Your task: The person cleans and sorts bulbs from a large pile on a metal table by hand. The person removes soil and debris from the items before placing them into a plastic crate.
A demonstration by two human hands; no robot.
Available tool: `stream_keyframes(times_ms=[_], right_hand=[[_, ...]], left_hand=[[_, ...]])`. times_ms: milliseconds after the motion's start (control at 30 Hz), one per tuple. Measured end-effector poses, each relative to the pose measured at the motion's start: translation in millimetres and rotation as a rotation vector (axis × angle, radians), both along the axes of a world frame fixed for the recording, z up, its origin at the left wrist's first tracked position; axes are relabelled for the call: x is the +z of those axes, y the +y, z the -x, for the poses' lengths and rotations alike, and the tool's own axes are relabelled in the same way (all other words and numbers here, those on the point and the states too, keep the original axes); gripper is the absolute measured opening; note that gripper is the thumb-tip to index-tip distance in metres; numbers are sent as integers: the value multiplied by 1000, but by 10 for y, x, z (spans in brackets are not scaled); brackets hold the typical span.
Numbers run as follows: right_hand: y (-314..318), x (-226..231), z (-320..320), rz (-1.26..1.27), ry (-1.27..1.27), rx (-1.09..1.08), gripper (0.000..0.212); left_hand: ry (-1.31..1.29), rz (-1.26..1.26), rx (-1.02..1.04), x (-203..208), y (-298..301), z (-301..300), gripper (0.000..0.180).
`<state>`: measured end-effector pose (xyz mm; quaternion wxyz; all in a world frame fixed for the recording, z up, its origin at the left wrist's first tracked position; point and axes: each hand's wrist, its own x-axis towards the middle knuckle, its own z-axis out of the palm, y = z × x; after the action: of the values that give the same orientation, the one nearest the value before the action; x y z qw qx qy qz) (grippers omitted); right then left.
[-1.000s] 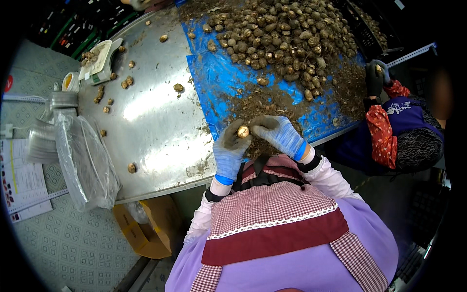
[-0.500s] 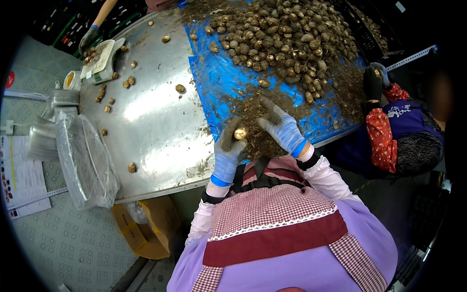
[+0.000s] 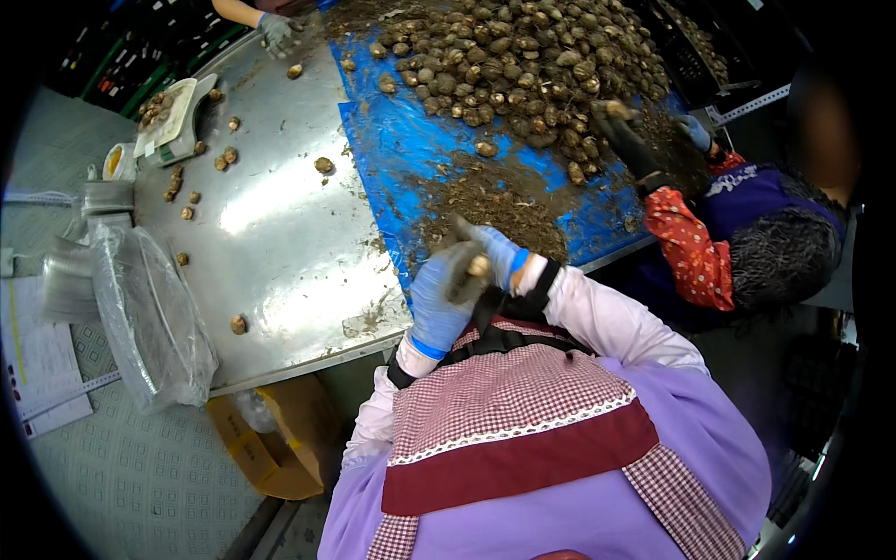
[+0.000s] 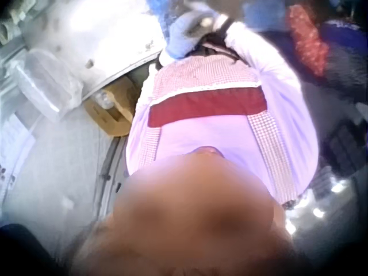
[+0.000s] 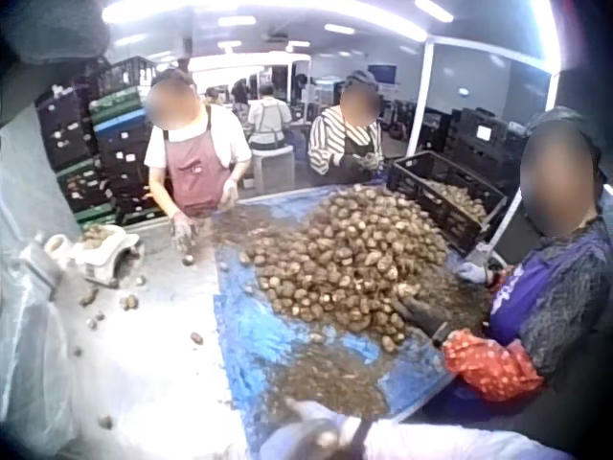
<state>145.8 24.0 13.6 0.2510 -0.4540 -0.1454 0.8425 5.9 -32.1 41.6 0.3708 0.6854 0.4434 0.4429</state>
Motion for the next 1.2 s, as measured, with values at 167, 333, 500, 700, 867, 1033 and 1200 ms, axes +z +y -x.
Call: stream_keyframes(times_ms=[167,333,500,700,867,1033,1200], right_hand=[[-106,85,431,-536,-12,-502,40],[300,264,-159,-290,-115,219,76],[53,504,114,-493,-233,119,78],[-95,360,347,-663,-379,117,33],[-48,76,358,-623,-406,-143,37],[152,50,119,-272,-191,-99,51],[128,318,61,-361,-180,125,60]], left_hand=[[-277,122,-93,116,116,-106,43],[-350,170,110,-96,226,294,52],[-434,279,277,-62,161,231,57],[-149,229,302,-67,143,254,62],[73,165,274,43,110,212,62],[-107,116,278,-33,139,326,67],[-377,279,244,-168,178,347,71]])
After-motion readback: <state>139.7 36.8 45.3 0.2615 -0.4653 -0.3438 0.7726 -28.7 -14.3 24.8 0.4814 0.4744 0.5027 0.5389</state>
